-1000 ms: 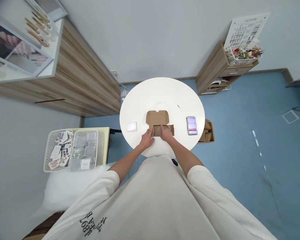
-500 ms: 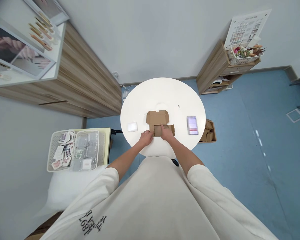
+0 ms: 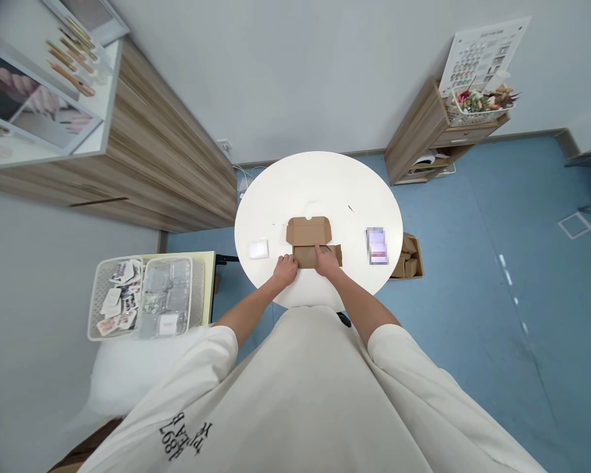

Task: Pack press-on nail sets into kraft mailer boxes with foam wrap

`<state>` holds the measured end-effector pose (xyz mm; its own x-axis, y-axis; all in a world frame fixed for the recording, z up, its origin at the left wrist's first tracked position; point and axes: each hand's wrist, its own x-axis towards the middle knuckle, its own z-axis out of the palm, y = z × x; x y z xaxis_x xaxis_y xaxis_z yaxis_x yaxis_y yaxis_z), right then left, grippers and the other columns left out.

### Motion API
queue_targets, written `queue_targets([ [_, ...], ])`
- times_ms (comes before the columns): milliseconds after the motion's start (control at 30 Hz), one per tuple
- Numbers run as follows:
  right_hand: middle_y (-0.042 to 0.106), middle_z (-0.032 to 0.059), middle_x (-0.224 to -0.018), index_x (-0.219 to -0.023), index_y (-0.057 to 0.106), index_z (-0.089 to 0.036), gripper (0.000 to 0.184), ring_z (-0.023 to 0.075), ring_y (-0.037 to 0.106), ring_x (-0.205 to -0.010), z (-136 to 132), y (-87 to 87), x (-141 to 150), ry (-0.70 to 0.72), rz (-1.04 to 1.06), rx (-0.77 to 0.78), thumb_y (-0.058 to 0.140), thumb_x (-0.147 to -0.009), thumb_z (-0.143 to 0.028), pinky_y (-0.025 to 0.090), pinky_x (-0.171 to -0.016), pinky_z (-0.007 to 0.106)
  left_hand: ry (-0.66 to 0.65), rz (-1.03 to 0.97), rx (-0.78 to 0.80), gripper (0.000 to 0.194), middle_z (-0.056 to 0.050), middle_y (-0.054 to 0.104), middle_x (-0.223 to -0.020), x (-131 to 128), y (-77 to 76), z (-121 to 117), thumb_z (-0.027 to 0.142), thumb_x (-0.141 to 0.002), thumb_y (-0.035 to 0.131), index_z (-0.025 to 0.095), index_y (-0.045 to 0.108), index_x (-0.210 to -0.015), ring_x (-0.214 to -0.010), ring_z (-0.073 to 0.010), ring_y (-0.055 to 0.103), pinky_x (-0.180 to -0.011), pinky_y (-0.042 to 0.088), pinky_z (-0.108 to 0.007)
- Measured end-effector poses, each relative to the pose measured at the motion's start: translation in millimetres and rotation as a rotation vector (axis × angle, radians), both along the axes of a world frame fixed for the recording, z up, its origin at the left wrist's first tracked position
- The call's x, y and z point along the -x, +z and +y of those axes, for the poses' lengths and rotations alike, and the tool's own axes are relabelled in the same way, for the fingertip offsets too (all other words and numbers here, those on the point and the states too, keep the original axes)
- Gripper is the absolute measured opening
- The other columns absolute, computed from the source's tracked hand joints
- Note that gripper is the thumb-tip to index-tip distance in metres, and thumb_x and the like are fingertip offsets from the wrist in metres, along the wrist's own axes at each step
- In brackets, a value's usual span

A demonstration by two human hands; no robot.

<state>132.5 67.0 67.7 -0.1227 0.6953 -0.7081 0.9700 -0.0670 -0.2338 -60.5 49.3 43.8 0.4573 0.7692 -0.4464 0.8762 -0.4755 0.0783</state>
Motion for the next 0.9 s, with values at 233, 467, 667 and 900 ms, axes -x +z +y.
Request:
queue_targets([
  [233,0.058,0.0191,-0.137,-0.163,-0.009,-0.021,0.099,0.0328,0.056,-0.121,-2.9,-7.5,-1.6,-0.013,0.038,-0.049,0.060,-0.094,-0.033,0.047,-0.093,0.038,0.109,-0.081,-0.073,0.056,-0.018,0.039,-0.153,2.7,6.9,2.0,0.018,-0.090,0.054,0.019,0.045,-0.144,-0.123,-0.0345,0.044,-0.095,0.037,-0.045],
  [467,0.054,0.0202,-0.141,-0.163,-0.004,-0.018,0.093,0.0328,0.056,-0.120,-10.5,-6.6,-2.6,-0.013,0.070,-0.089,0.056,-0.094,-0.033,0.046,-0.096,0.040,0.100,-0.085,-0.022,0.087,-0.021,0.040,-0.151,-4.4,3.5,17.9,0.018,-0.084,0.065,0.017,0.020,-0.158,-0.129,-0.0360,0.044,-0.100,0.036,-0.045],
  [667,0.032,0.0143,-0.159,-0.160,0.021,-0.022,0.067,0.0315,0.032,-0.142,-62.0,-6.6,-24.8,-0.076,0.053,-0.409,0.043,-0.096,-0.026,0.030,-0.112,0.047,0.066,-0.051,-0.006,0.086,-0.021,0.048,-0.139,-5.9,-0.4,24.4,0.022,-0.079,0.075,0.015,0.031,-0.152,-0.125,-0.0352,0.047,-0.098,0.037,-0.042],
  [900,0.032,0.0171,-0.155,-0.158,0.021,-0.020,0.070,0.0317,0.043,-0.132,-72.8,-16.4,-59.5,-0.363,-0.004,-0.395,0.046,-0.092,-0.024,0.041,-0.104,0.044,0.037,-0.025,-0.017,0.085,-0.019,0.048,-0.138,-5.5,0.5,26.5,0.024,-0.078,0.079,0.016,0.035,-0.150,-0.122,-0.0339,0.049,-0.098,0.037,-0.042],
])
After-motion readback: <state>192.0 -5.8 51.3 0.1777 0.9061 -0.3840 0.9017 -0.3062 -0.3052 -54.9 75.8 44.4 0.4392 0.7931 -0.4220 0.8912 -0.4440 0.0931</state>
